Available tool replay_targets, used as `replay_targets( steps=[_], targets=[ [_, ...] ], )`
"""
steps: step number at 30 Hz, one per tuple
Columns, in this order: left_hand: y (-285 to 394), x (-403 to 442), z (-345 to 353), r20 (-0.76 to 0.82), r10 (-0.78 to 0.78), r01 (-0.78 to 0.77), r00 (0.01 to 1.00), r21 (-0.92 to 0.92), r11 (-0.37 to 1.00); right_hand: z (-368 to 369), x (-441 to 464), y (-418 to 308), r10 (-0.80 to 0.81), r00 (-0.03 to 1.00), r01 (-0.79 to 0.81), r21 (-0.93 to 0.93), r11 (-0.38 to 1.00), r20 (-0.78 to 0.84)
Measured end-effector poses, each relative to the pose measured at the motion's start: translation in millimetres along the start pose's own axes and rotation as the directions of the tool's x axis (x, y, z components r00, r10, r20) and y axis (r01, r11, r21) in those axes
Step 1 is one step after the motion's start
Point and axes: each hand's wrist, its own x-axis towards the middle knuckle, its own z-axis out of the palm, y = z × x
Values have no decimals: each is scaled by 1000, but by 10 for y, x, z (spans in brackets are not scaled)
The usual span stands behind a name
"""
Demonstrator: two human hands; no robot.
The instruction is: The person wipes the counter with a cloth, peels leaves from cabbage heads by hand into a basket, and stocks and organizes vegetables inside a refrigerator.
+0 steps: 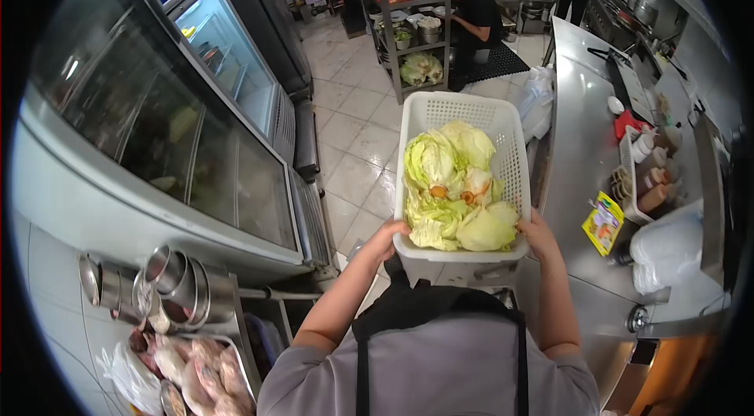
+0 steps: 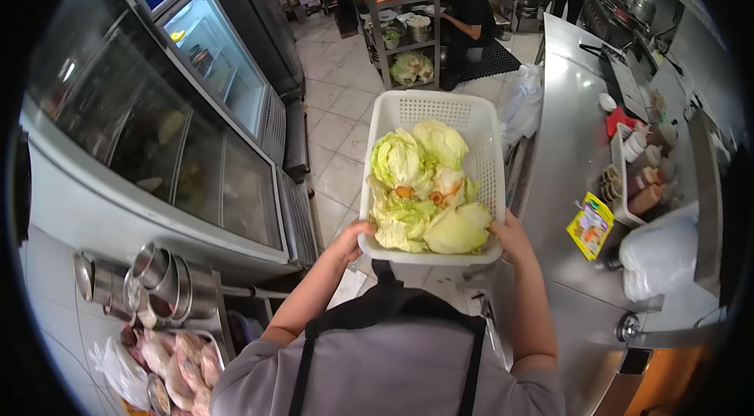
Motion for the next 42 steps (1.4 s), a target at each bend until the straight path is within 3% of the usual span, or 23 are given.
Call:
replay_targets(
  steps=[2, 5, 6, 9, 12, 14, 15, 16, 17, 18, 20, 21, 22, 23, 24, 25, 26, 29, 31, 34, 36, 41, 42],
  targets=[
    [244, 313, -323, -61, -12, 16, 998, 69, 997, 270, 422, -82, 41, 999, -42, 120, 992, 12],
    [723, 732, -699, -27, 9, -9, 1000, 22, 1000, 675, 1074, -21, 14, 995, -2, 113, 994, -101],
    [892, 878, -907, 48, -49, 45, 998, 94, 995, 802, 1280, 27, 51, 988, -37, 97, 995, -144],
    [1385, 1305, -1240, 99, -191, 186, 977, 54, 981, 1040, 1737, 214, 13, 983, 10, 121, 993, -182],
    [1955, 1885, -1746, 34, -337, 313, 941, 286, 905, 1168, 2132, 235, 61, 969, -31, 127, 991, -237],
    [2599, 2108, -1987, -216, -39, 162, 976, 585, 795, 1183, 2430, 263, 68, 965, -36, 129, 991, -253],
    [3000, 2154, -2202, -240, 160, 63, 957, 715, 696, 1183, 2605, 264, 49, 962, -13, 133, 991, -270],
    [3512, 2061, -2076, -312, 342, 40, 886, 789, 614, 1161, 2825, 250, 25, 958, 14, 134, 991, -285],
    [3902, 2267, -2743, -284, 550, 25, 785, 902, 431, 1106, 3073, 233, 33, 958, -1, 111, 994, -286],
    [4440, 1936, -2318, -401, 595, 9, 696, 834, 552, 1054, 3255, 233, 54, 957, -31, 86, 996, -284],
    [5260, 1726, -3027, -294, 885, 2, 360, 949, 314, 948, 3666, 219, 40, 954, -36, 18, 999, -296],
    [5645, 1537, -3220, -269, 956, 91, 116, 961, 260, 888, 3932, 263, -6, 954, -3, -30, 1000, -298],
    [5970, 1269, -3580, -100, 994, 147, -40, 984, 105, 883, 4143, 288, -45, 959, 25, -76, 997, -278],
    [6125, 1028, -3306, -36, 982, 448, -186, 886, 117, 883, 4362, 219, 2, 962, -28, -92, 995, -273],
    [6249, 875, -3077, -83, 963, 504, -257, 839, 206, 874, 4601, 116, 41, 965, -73, -115, 991, -259],
    [6411, 756, -3085, -19, 936, 659, -350, 705, 261, 965, 4820, -71, -5, 963, -28, -120, 992, -268],
    [6497, 691, -3061, -21, 905, 655, -424, 684, 322, 1051, 5034, -159, -44, 959, 12, -115, 993, -278],
    [6618, 644, -2999, 31, 854, 747, -520, 501, 437, 969, 5789, -211, 20, 1000, -19, -14, 1000, 18],
    [6646, 719, -2987, 138, 797, 740, -588, 491, 460, 1220, 6216, -351, 25, 999, -25, -2, 1000, 33],
    [6657, 805, -2834, 158, 703, 671, -693, 499, 549, 1629, 6756, -537, 26, 996, -25, -9, 1000, 87],
    [6691, 765, -2822, 158, 622, 591, -767, 552, 588, 1852, 7006, -662, 67, 990, -54, -108, 993, 126],
    [6834, 402, -3251, 177, 668, 645, -723, 521, 559, 2392, 7868, -834, 147, 959, -100, -194, 976, 242],
    [6768, 350, -3290, 175, 684, 666, -708, 490, 563, 2532, 7981, -886, 80, 965, -37, -173, 984, 250]
  ],
)
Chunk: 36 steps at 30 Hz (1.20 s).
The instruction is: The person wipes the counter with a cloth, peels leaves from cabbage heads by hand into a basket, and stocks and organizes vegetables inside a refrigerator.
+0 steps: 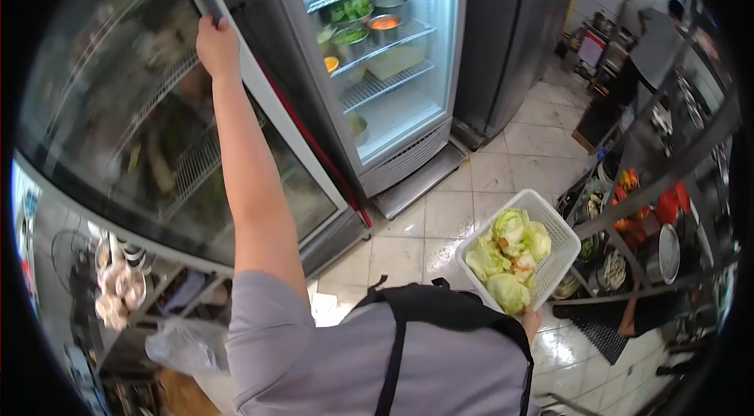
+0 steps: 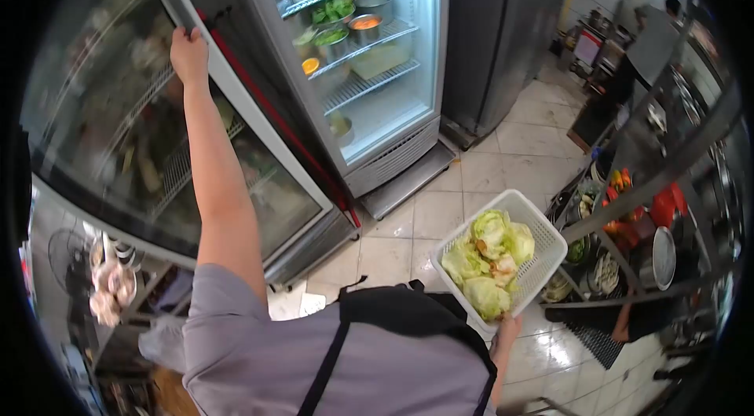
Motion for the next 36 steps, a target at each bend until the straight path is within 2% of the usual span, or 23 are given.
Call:
replay_targets(
  steps=[3, 5, 7, 9, 13, 15, 16, 17, 18, 20, 21, 22, 23, 24, 25, 27, 29, 30, 31, 32, 33, 35, 36],
  targets=[
    [86, 5, -136, 68, -49, 46, 996, 46, 998, 193, 474, -220, -20, 988, 24, -20, 1000, 155],
    [54, 16, -183, 162, -154, 152, 975, 25, 988, 307, 828, -336, -30, 958, 43, -40, 998, 285],
    [35, -56, -248, 71, -5, -1, 997, 84, 997, 436, 1187, -463, 24, 941, 30, -153, 988, 336],
    [168, -210, -444, 162, -72, 75, 984, -11, 997, 683, 1374, -697, 48, 923, 55, -253, 966, 381],
    [678, -814, -1142, 112, -167, 200, 980, -440, 875, 1058, 2010, -708, 121, 776, 137, -353, 926, 619],
    [948, -1167, -1623, 46, -219, 212, 975, -506, 836, 1358, 2156, -740, 192, 688, 169, -411, 896, 700],
    [1081, -1380, -1841, -42, -368, 300, 929, -494, 816, 1488, 2200, -730, 242, 648, 169, -446, 879, 722],
    [1142, -1632, -2047, -108, -399, 299, 911, -494, 816, 1610, 2219, -720, 291, 606, 173, -480, 860, 741],
    [1133, -1947, -2249, -223, -400, 308, 889, -355, 882, 1770, 2185, -701, 308, 561, 182, -478, 859, 768],
    [872, -2753, -2752, -238, -541, 438, 806, -373, 818, 2028, 2008, -625, 349, 470, 197, -481, 854, 811],
    [670, -3317, -2954, -299, -620, 539, 725, -313, 782, 2181, 1956, -522, 365, 420, 254, -494, 832, 831],
    [345, -4138, -3360, -251, -748, 753, 614, -97, 651, 2312, 1896, -354, 385, 372, 306, -503, 808, 845],
    [261, -4706, -3544, -251, -900, 928, 357, -9, 371, 2403, 1802, -203, 406, 329, 357, -511, 782, 852],
    [294, -5183, -3656, -200, -925, 946, 324, 60, 318, 2509, 1683, -67, 461, 313, 413, -557, 721, 830],
    [291, -5613, -3799, -159, -951, 948, 264, 221, 227, 2629, 1546, 72, 493, 263, 425, -559, 712, 829],
    [444, -5766, -3778, -231, -943, 923, 240, 354, 148, 2823, 1247, 374, 563, 168, 458, -570, 682, 809],
    [41, -6410, -4208, -395, -838, 892, 377, 399, 214, 2947, 973, 728, 595, 122, 471, -574, 670, 794],
    [-291, -6773, -4630, -376, -867, 926, 327, 313, 213, 3022, 765, 874, 619, 96, 466, -585, 664, 780],
    [-341, -6658, -4712, -569, -778, 952, 267, 278, 123, 3130, 589, 1041, 636, 68, 460, -590, 664, 769],
    [-386, -6505, -4868, -507, -776, 918, 374, 323, 230, 3211, 612, 1509, 658, 63, 529, -584, 616, 751],
    [-387, -6263, -4983, -436, -765, 871, 473, 362, 332, 3331, 441, 1677, 691, 39, 553, -591, 587, 722],
    [-630, -6301, -5448, -457, -816, 934, 355, 203, 293, 3549, 95, 2003, 757, 2, 607, -602, 518, 653],
    [-717, -6185, -5500, -490, -804, 926, 337, 17, 378, 3644, -81, 2231, 742, 3, 642, -570, 512, 670]
  ],
)
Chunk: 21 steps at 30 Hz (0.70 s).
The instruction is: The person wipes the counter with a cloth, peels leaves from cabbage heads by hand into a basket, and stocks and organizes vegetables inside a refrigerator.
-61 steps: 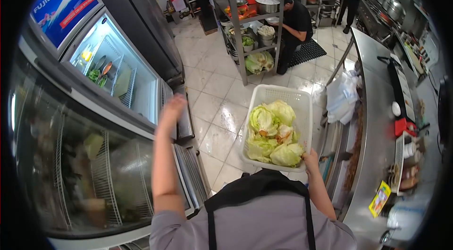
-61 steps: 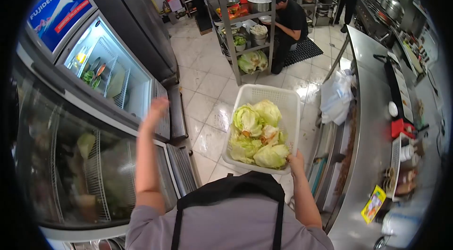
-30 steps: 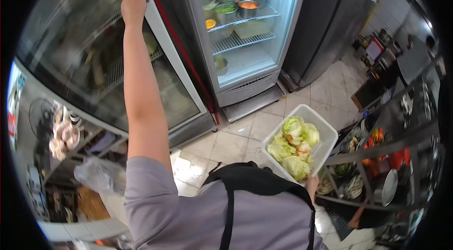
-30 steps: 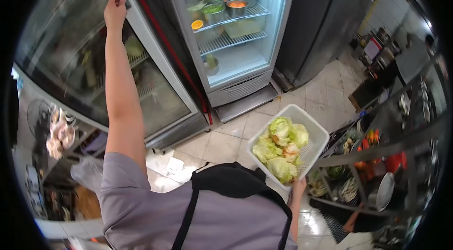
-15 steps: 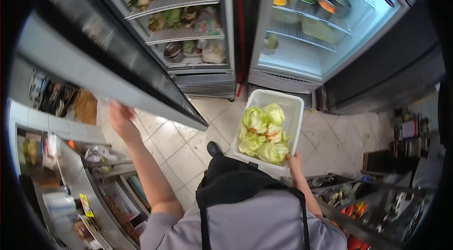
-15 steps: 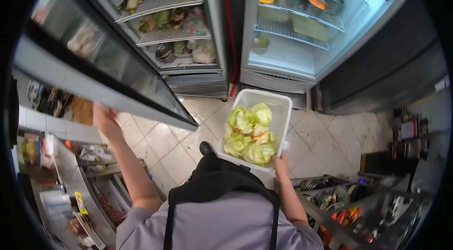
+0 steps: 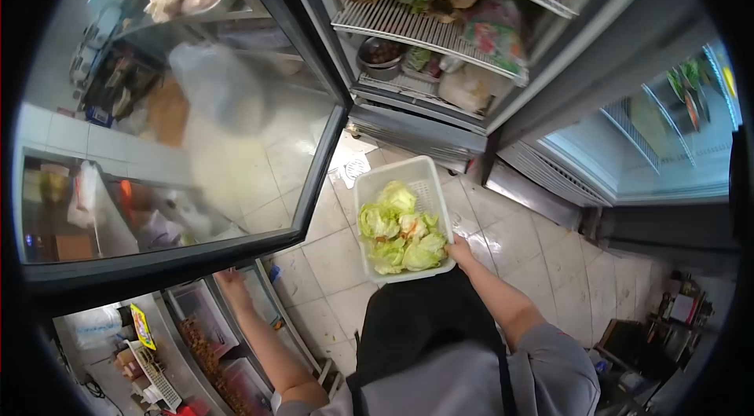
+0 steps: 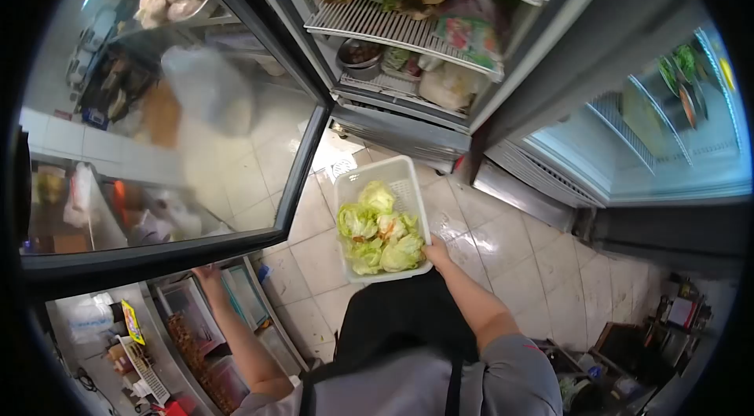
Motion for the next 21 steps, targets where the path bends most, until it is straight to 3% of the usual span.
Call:
replay_targets(
  steps=[1, 3, 4, 6, 7, 9, 11, 13, 18, 19, 21],
  targets=[
    [112, 120, 39, -38, -11, 3, 999, -193, 981, 156, 310, 21, -42, 999, 43, -39, 998, 29],
    [-72, 370, -56, -198, -59, 12, 978, -229, 973, 422, 868, 241, -105, 990, 115, -115, 987, 90],
    [-632, 738, -576, -120, -78, 46, 990, -250, 967, 537, 1143, 266, -68, 992, 85, -177, 981, 103],
    [-1146, 1217, -780, -133, 20, -58, 991, -284, 957, 738, 1739, 336, -33, 989, 64, -212, 975, 146],
    [-967, 1477, -493, -217, 125, -187, 968, -295, 937, 846, 2013, 369, -18, 989, 53, -233, 971, 150],
    [-638, 1682, 67, -516, 182, -243, 837, -53, 969, 1030, 2596, 511, -34, 978, 81, -226, 971, 204],
    [-605, 1909, 160, -553, 215, -203, 805, 83, 976, 1177, 3034, 649, -9, 973, 72, -268, 961, 229],
    [-855, 2329, -46, -610, 321, -307, 724, 131, 943, 1256, 3557, 872, -10, 970, 94, -335, 937, 244],
    [-891, 2662, 105, -664, 365, -401, 652, 107, 910, 1329, 4555, 1127, -28, 991, 79, -420, 904, 127],
    [-964, 2753, 41, -627, 369, -406, 686, 91, 909, 1351, 4726, 1116, -207, 978, 179, -597, 782, 23],
    [-1094, 2928, -203, -539, 380, -400, 751, 86, 912, 1577, 4994, 1107, -550, 833, 214, -880, 423, -62]
  ],
)
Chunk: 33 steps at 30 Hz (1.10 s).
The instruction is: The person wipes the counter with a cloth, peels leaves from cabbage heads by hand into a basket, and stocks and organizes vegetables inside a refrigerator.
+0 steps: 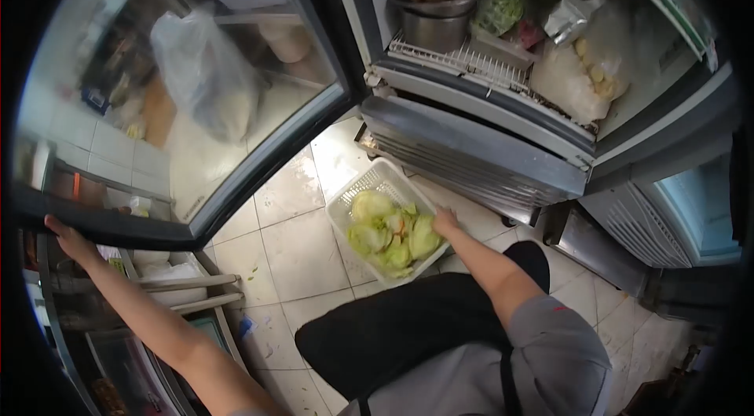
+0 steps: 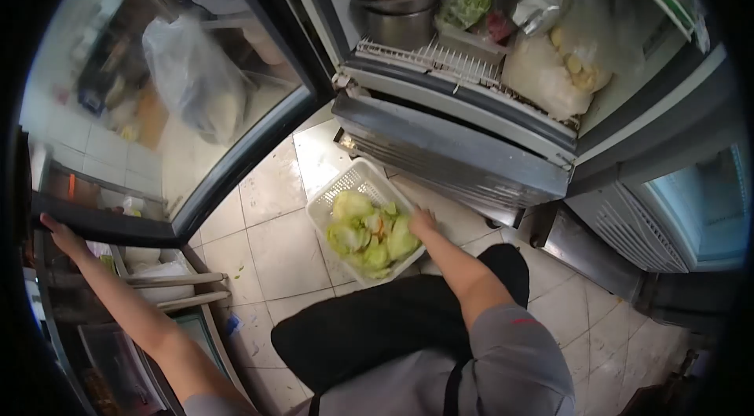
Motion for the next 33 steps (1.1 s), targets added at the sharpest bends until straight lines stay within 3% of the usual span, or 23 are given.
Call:
replay_targets(
  steps=[2, 4, 6, 7, 8, 10, 11, 13, 16, 20, 22, 24, 25, 27, 28, 29, 30, 31, 32, 33],
  targets=[
    [14, -38, 89, -52, -26, 24, 998, -46, 999, -739, 72, -614, -181, 982, 167, 208, 964, 54],
    [-32, -11, 101, -75, -22, 18, 997, -54, 998, -923, 286, -909, -405, 910, 372, 262, 890, 83],
    [28, -109, 141, -86, 5, -13, 996, -87, 996, -1110, 681, -904, -620, 783, 622, 40, 782, -56],
    [6, -74, 119, -74, -58, 49, 996, -118, 992, -1215, 907, -851, -716, 690, 712, -80, 698, -103],
    [-3, -95, 116, -82, -26, 20, 996, -80, 997, -1549, 1084, -799, -866, 471, 864, -288, 414, 167],
    [26, -98, 102, -94, 58, -58, 994, 3, 998, -1705, 1143, -777, -954, 228, 910, -392, 137, 197],
    [36, -108, 67, -27, 10, -10, 1000, -25, 1000, -1662, 1179, -811, -950, 277, 876, -444, 187, 146],
    [0, -149, 7, -94, -40, 43, 995, 34, 998, -1428, 1076, -788, -925, 378, 801, -518, 300, 48],
    [79, -147, 78, -122, -44, 47, 992, 27, 998, -1337, 1050, -881, -862, 485, 791, -494, 360, 148],
    [138, -232, 87, -161, -88, 106, 983, 101, 989, -1453, 872, -929, -854, 473, 854, -350, 384, 216],
    [-64, -35, -39, -112, -154, 164, 982, 92, 982, -1546, 783, -837, -889, 457, 849, -304, 432, 12],
    [151, -246, 98, -108, -246, 245, 963, -24, 969, -1727, 738, -830, -824, 535, 844, -166, 510, 185],
    [231, -330, 140, -101, -205, 205, 973, -10, 979, -1849, 683, -841, -792, 549, 832, -86, 548, 269],
    [187, -317, 117, -78, -131, 130, 988, -20, 991, -2669, 377, -954, -784, 586, 787, 87, 611, 203],
    [132, -266, 100, -57, -100, 98, 993, -37, 994, -3090, 313, -980, -771, 637, 770, 40, 637, 31],
    [238, -394, 167, -56, -105, 100, 993, -92, 991, -3571, 219, -1002, -734, 652, 708, -192, 679, -193],
    [218, -393, 190, -65, -102, 95, 993, -101, 990, -3903, 212, -890, -608, 440, 537, -349, 768, -661],
    [197, -375, 186, -73, -95, 87, 993, -106, 991, -4397, 386, -744, -498, 466, 488, -258, 834, -731],
    [185, -374, 177, -86, -88, 78, 992, -114, 990, -4676, 566, -622, -357, 132, 97, -346, 933, -925],
    [245, -440, 194, -83, -110, 101, 990, -111, 989, -5045, 575, -596, -129, 72, 21, -128, 992, -989]
  ],
)
